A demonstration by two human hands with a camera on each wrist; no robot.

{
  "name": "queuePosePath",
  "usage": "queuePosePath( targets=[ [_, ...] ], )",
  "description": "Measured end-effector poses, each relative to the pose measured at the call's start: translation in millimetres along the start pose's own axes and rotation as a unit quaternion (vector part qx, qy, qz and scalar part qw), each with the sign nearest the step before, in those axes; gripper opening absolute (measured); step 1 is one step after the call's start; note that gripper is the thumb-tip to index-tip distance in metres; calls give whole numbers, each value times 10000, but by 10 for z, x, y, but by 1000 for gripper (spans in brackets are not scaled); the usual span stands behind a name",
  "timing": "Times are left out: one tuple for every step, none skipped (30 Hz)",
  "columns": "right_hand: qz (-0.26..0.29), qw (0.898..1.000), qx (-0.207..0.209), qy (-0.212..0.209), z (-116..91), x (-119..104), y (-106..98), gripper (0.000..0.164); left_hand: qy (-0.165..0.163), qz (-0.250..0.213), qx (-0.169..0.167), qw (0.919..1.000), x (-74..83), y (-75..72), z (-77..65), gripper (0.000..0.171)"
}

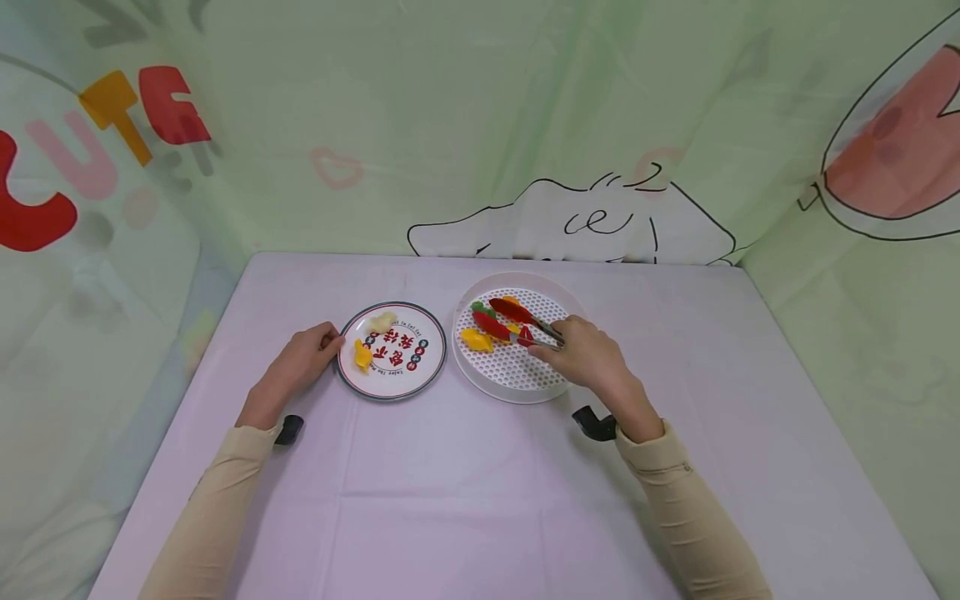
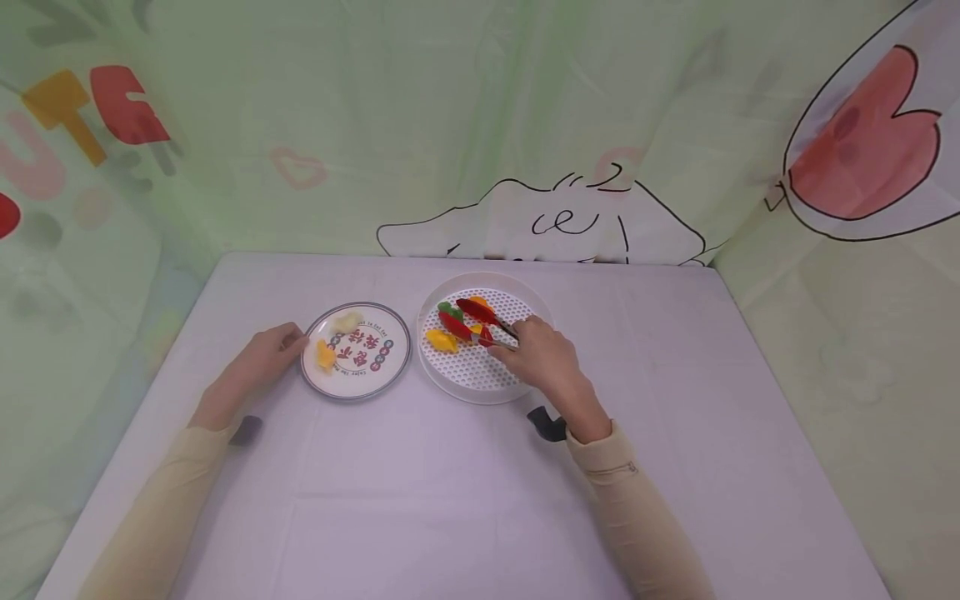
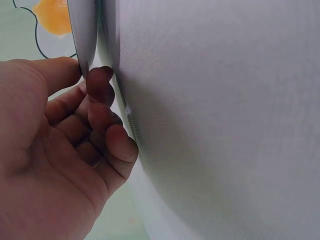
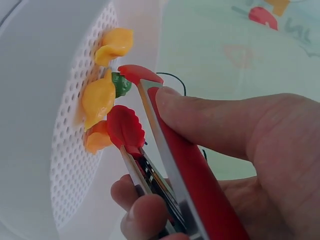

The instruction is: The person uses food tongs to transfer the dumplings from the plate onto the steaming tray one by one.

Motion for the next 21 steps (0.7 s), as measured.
queuePosePath(
  targets=[
    [-6, 10000, 11, -9, -4, -7, -10, 57, -5, -2, -1, 10000, -2, 0, 1, 24],
    [-10, 10000, 24, -15, -8, -14, -20, 57, -11, 1, -5, 10000, -6, 3, 3, 24],
    [-10, 10000, 40, -22, -14, -22, -29, 58, -20, -1, -13, 10000, -8, 5, 4, 25],
    [4, 10000, 62, -24, -21, -29, -41, 59, -31, -1, -20, 10000, -11, 7, 4, 25],
    [-8, 10000, 90, -39, -29, -40, -50, 60, -41, 4, -25, 10000, -12, 8, 3, 25],
    [3, 9999, 120, -48, -38, -51, -61, 62, -53, 6, -34, 10000, -13, 10, 1, 25],
    [8, 9998, 160, -68, -47, -63, -71, 64, -65, 7, -49, 10000, -12, 11, 0, 26],
    [25, 9997, 211, -100, -57, -79, -83, 66, -74, 12, -63, 10000, -10, 13, -3, 26],
    [32, 9995, 269, -138, -67, -100, -97, 68, -83, 16, -73, 9999, -9, 12, -6, 26],
    [40, 9993, 326, -171, -78, -120, -112, 70, -93, 23, -81, 9999, -9, 12, -10, 26],
    [46, 9990, 390, -212, -88, -146, -128, 72, -97, 22, -92, 9999, -8, 12, -12, 26],
    [84, 9987, 436, -243, -97, -170, -142, 72, -104, 18, -101, 9999, -8, 12, -15, 26],
    [103, 9984, 476, -283, -108, -200, -158, 73, -105, 13, -103, 9999, -7, 11, -16, 26],
    [126, 9981, 507, -322, -116, -230, -172, 73, -110, 0, -96, 9999, -6, 10, -17, 26],
    [138, 9978, 534, -357, -122, -260, -184, 72, -113, -14, -93, 9999, -5, 10, -16, 26],
    [153, 9976, 550, -393, -127, -291, -195, 72, -127, -26, -89, 9999, -7, 11, -13, 26],
    [157, 9974, 558, -438, -130, -325, -203, 71, -129, -29, -89, 9999, -6, 13, -11, 26],
    [156, 9972, 560, -477, -130, -356, -207, 71, -132, -33, -84, 9999, -6, 14, -9, 26],
    [150, 9970, 556, -521, -130, -387, -207, 71, -138, -34, -80, 9999, -6, 16, -7, 26],
    [147, 9969, 536, -554, -125, -415, -202, 71, -152, -41, -74, 9998, -8, 18, -5, 26],
    [145, 9969, 516, -571, -120, -439, -195, 71, -154, -37, -76, 9998, -10, 22, -1, 26]
  ],
)
Point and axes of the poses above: each hand's wrist, its own z-axis towards the middle knuckle, its own y-axis out of the palm, x = y × z, the point moved 9 cm from there along z, towards the middle knuckle, and after that the axes turned 2 degrees about x, right-handed, at the moved point
